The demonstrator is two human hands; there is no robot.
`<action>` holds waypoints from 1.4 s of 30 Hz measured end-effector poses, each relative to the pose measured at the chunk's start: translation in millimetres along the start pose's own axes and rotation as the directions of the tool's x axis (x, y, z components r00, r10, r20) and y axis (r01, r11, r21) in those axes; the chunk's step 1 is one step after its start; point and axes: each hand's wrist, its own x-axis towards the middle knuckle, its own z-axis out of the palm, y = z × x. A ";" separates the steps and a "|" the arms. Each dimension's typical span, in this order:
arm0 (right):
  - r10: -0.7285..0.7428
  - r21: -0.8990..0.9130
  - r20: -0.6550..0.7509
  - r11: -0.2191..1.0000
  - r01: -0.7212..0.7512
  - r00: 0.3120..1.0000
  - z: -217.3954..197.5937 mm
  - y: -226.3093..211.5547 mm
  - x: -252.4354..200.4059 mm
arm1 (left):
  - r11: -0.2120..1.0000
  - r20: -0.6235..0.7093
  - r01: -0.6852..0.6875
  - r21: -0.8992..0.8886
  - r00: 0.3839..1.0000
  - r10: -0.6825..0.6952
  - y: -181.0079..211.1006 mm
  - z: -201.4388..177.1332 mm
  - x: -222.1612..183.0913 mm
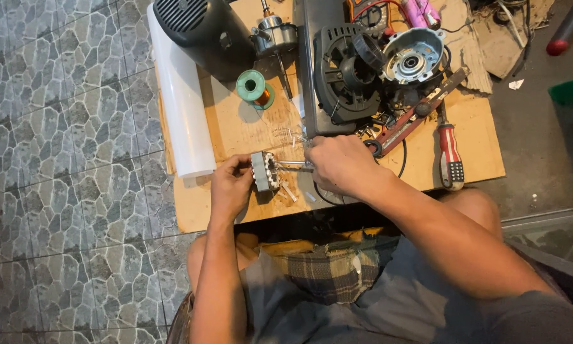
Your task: Securing and organizing the copper wire connections on an electric motor stator using hands and a small tool.
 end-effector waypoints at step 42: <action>-0.054 -0.070 -0.088 0.996 0.048 0.995 12.6 -7.2 1.7 | 0.999 -0.033 -0.044 -0.026 0.999 0.043 0.3 6.4 -2.8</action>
